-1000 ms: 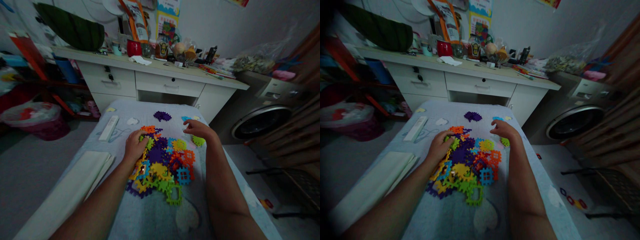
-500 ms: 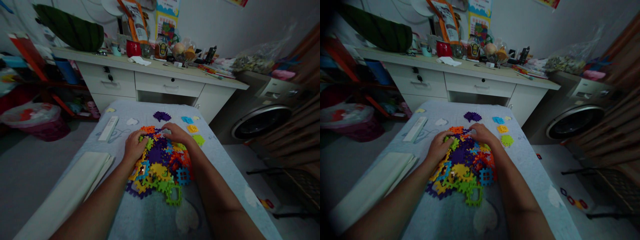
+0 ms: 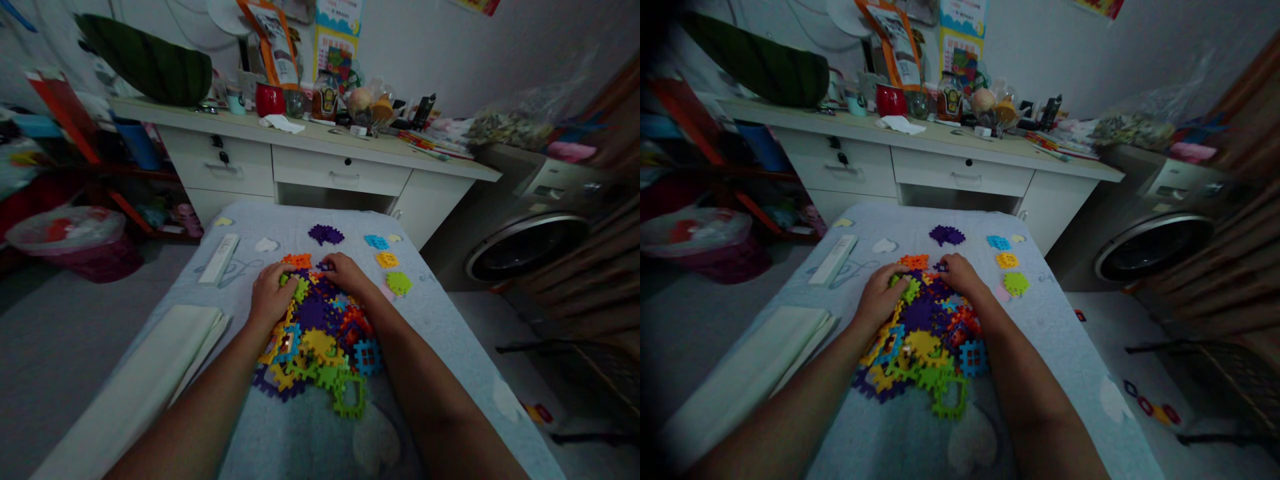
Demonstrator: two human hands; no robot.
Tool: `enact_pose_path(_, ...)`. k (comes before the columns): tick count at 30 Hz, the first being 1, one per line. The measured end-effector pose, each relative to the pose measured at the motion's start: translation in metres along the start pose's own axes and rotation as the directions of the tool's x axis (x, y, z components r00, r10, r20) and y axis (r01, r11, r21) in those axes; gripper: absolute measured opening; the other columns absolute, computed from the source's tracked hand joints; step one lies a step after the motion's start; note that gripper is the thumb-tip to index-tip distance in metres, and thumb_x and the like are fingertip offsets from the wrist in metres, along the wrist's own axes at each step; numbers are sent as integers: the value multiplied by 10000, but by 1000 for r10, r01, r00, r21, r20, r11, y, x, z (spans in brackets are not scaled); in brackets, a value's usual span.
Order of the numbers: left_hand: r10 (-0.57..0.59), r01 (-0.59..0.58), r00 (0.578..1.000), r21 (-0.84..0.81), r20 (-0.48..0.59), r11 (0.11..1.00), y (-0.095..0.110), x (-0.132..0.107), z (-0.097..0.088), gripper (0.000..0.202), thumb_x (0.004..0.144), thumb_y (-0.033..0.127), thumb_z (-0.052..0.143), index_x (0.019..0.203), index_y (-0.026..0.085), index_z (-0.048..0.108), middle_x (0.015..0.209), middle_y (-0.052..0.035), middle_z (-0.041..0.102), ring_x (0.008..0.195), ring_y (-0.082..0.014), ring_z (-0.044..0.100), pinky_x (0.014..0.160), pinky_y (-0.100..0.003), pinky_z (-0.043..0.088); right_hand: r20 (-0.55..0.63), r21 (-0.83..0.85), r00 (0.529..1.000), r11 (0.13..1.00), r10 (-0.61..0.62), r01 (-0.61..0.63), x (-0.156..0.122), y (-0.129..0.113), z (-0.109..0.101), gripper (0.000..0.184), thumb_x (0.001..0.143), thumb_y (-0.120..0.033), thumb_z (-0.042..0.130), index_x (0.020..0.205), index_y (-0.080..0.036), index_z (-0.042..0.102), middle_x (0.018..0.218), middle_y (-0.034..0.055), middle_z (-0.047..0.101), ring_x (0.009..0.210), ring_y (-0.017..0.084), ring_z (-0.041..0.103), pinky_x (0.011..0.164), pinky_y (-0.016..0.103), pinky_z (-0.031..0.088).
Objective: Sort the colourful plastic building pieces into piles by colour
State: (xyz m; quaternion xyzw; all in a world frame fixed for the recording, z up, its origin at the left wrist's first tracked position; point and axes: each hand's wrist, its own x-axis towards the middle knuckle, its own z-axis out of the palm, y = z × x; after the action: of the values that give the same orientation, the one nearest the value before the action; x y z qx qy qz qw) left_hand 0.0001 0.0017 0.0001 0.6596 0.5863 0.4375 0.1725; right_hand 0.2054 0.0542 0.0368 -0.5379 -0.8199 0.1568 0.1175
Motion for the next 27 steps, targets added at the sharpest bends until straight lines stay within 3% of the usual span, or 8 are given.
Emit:
enact_pose_path(6, -23, 23, 1000, -15, -3, 1000, 3, 0, 0, 289, 783, 357, 521, 963, 209, 692, 1077, -55, 692, 1080, -241, 602, 1022, -406, 423, -87, -4, 990, 993, 116, -116, 4, 6, 8, 297, 782, -212, 664, 1072, -145, 655, 1003, 82, 646, 875, 173, 559, 789, 262, 405)
enact_pose_path(11, -47, 47, 999, -27, -11, 999, 6, -1, -1, 285, 775, 358, 525, 949, 214, 698, 1067, -54, 691, 1083, -245, 603, 1017, -407, 428, -135, 11, 986, 995, 97, -96, 5, 12, 10, 315, 720, -176, 664, 1035, -175, 652, 912, 45, 645, 825, 171, 551, 756, 260, 405)
enact_pose_path(15, -43, 42, 999, -23, -14, 999, 6, -1, -1, 273, 780, 350, 528, 951, 217, 694, 1072, -51, 691, 1078, -239, 602, 1019, -405, 424, -269, 69, 955, 991, 125, -111, 11, 25, 3, 294, 696, -127, 627, 985, -179, 649, 932, 47, 648, 842, 175, 559, 789, 274, 418)
enact_pose_path(21, -24, 24, 1000, -4, -13, 1000, 3, -1, 1, 247, 799, 342, 530, 947, 225, 689, 1078, -43, 697, 1096, -237, 590, 1007, -398, 425, -408, 122, 900, 986, 153, -112, 42, 46, -11, 208, 668, -99, 604, 859, -176, 634, 851, 28, 631, 832, 177, 552, 790, 285, 428)
enact_pose_path(27, -42, 42, 999, -2, -15, 999, 4, -1, 0, 245, 799, 348, 534, 950, 232, 688, 1074, -40, 694, 1097, -239, 589, 1005, -404, 424, -426, 138, 869, 967, 252, -212, 77, 50, -7, 203, 680, -101, 585, 861, -162, 653, 854, 42, 627, 838, 183, 547, 796, 293, 426)
